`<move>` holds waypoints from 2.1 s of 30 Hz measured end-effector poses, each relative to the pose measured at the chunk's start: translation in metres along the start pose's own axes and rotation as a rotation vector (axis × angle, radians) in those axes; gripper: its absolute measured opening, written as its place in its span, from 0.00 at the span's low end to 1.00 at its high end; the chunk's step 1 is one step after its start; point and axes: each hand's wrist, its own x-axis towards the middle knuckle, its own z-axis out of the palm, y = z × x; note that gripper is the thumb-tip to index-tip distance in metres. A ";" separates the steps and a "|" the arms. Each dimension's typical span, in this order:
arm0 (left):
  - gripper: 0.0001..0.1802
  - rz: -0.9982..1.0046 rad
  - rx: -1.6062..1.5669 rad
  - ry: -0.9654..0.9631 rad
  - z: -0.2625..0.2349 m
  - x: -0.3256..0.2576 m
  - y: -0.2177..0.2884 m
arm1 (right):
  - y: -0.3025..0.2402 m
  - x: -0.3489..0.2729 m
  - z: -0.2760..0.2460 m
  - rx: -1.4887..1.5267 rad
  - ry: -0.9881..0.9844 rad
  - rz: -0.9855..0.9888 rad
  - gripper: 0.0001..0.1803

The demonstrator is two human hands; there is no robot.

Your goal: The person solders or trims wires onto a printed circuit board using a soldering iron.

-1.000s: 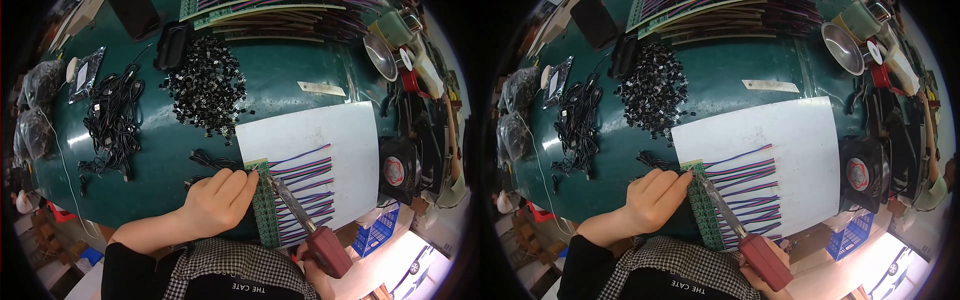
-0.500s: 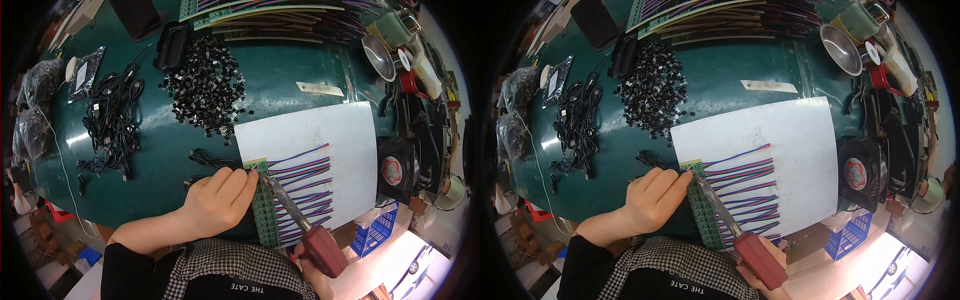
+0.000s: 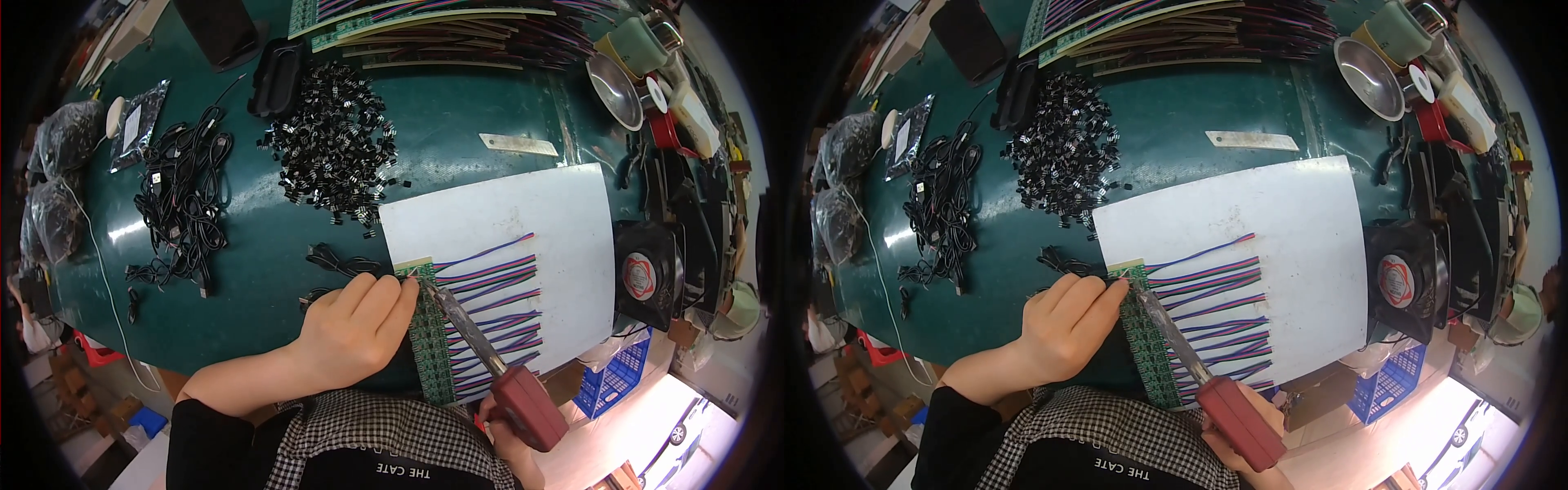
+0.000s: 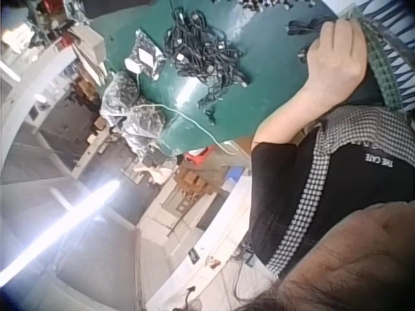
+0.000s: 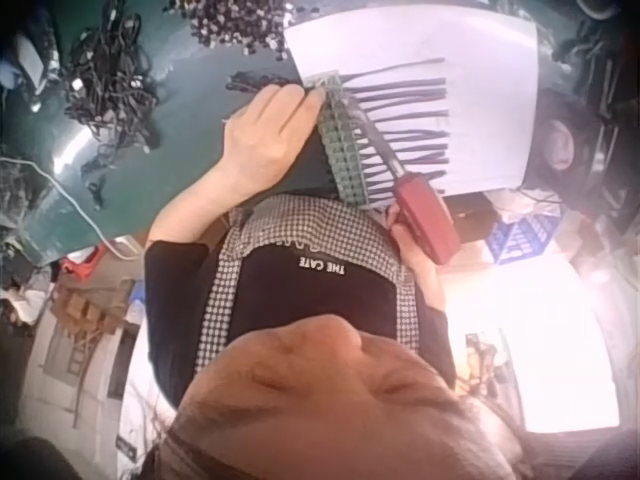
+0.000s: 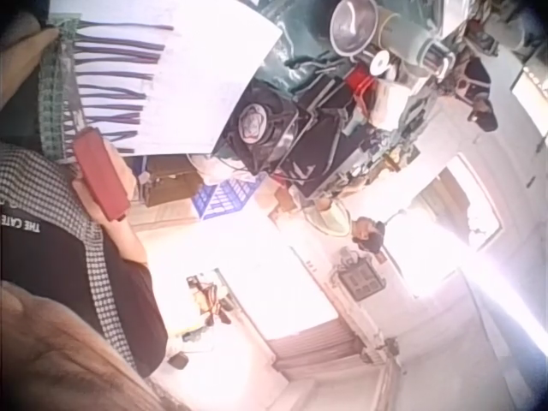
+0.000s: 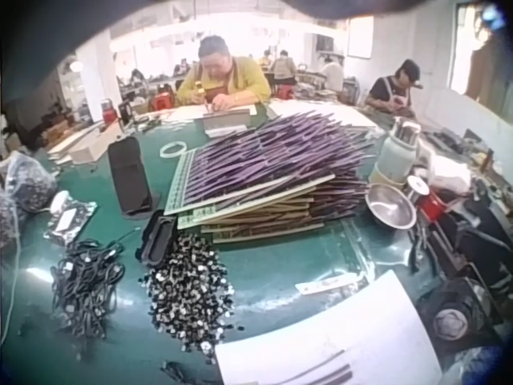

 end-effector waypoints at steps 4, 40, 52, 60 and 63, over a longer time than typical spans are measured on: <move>0.17 -0.005 -0.010 0.004 0.000 0.000 0.000 | -0.010 0.007 -0.003 0.163 -0.036 0.127 0.27; 0.08 -0.246 -0.242 -0.299 -0.014 0.026 -0.002 | -0.038 0.015 0.003 0.651 0.138 0.260 0.24; 0.08 -0.386 -0.342 -0.285 -0.014 0.029 0.003 | -0.014 0.002 0.008 0.310 0.156 0.263 0.18; 0.07 -0.373 -0.358 -0.291 -0.015 0.029 0.004 | -0.014 0.010 0.007 -0.003 0.097 0.034 0.19; 0.07 -0.362 -0.353 -0.298 -0.016 0.029 0.004 | -0.017 0.008 0.006 0.209 0.112 0.126 0.20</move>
